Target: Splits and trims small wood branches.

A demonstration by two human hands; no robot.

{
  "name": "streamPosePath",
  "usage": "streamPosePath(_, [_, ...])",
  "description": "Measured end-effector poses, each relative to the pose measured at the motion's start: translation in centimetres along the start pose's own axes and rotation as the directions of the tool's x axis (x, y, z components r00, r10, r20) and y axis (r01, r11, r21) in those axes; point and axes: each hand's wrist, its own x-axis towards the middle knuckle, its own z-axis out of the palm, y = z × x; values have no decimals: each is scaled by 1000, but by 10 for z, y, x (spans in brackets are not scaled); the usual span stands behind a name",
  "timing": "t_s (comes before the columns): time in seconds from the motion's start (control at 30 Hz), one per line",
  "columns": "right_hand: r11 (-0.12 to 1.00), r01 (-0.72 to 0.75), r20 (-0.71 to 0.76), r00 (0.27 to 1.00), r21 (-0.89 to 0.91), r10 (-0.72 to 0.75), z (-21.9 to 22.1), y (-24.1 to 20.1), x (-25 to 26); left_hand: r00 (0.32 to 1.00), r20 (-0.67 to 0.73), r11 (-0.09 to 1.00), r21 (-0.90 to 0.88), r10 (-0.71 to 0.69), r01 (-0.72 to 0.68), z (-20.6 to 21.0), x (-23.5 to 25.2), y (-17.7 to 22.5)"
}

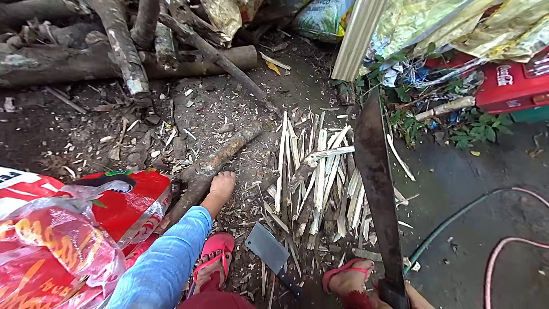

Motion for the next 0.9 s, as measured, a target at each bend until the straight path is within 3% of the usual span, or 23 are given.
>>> streamPosePath(0.1, [1000, 10, -6, 1000, 28, -10, -7, -2, 1, 999, -29, 993, -112, 33, -36, -1, -6, 5])
streamPosePath(0.23, [999, 14, 0, 1000, 43, -14, -12, -3, 1, 957, -96, 906, -310, 272, -289, 5, -22, 40])
streamPosePath(0.37, [997, -48, 15, 999, 59, 47, -12, -8, 0, 826, 75, 829, -73, 558, -554, 36, -14, 74])
streamPosePath(0.43, [995, -90, 18, 996, 53, 89, -11, -9, 1, 797, 145, 800, 53, 586, -598, 48, -11, 75])
streamPosePath(0.5, [991, -125, 15, 992, 44, 124, -10, -9, 0, 808, 128, 808, 63, 575, -585, 49, -16, 69])
streamPosePath(0.6, [987, -153, 15, 988, 49, 152, -10, -8, 0, 864, -52, 850, -164, 500, -501, 40, -43, 49])
streamPosePath(0.67, [985, -166, 15, 986, 53, 165, -10, -9, 0, 863, -281, 778, -377, 420, -502, 30, -74, 30])
streamPosePath(0.73, [981, -173, 15, 985, 88, 172, -8, -12, -1, 804, -504, 695, -454, 315, -557, 14, -115, 6])
streamPosePath(0.8, [975, -178, 27, 984, 131, 176, -4, -20, -4, 701, -684, 670, -425, 203, -608, -1, -160, -25])
streamPosePath(0.9, [976, -153, 76, 987, 153, 143, 1, -27, -7, 577, -817, 683, -414, 14, -602, -15, -224, -83])
